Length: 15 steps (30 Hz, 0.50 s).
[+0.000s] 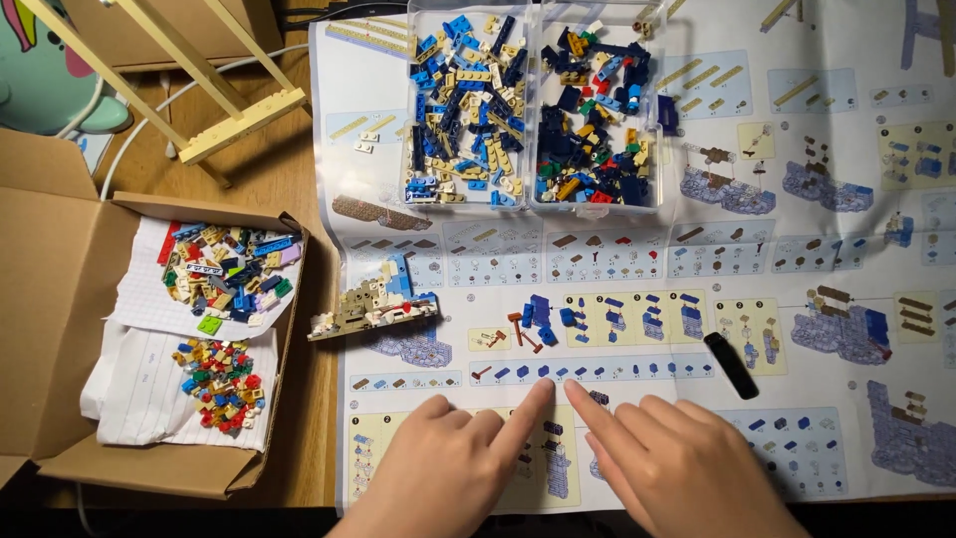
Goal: Assembling a LEGO model by searching for specific pieces in containers and following a printed instruction manual.
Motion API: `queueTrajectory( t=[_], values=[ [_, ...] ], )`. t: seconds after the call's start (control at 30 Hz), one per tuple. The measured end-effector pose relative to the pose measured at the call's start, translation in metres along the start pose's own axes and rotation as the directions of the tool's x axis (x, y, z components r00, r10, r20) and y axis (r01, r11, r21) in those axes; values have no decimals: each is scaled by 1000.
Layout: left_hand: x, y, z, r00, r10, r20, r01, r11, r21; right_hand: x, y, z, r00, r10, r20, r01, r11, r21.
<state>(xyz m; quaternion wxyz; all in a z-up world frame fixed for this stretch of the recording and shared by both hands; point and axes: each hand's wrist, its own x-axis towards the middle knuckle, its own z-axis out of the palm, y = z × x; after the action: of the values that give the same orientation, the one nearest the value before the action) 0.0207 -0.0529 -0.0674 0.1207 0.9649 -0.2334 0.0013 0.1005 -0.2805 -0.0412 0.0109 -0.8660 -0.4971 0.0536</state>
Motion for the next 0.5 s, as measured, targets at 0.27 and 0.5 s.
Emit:
queueTrajectory(
  t=[0.27,0.5],
  values=[
    [4,30,25,991,-105,-84,115,986,121,-6,-18,19,984,163,-69,-159,985,62],
    [2,24,18,973,-149,-174,150,989,-11,6,-26,17,903,255,-346,-213,965,156]
  ],
)
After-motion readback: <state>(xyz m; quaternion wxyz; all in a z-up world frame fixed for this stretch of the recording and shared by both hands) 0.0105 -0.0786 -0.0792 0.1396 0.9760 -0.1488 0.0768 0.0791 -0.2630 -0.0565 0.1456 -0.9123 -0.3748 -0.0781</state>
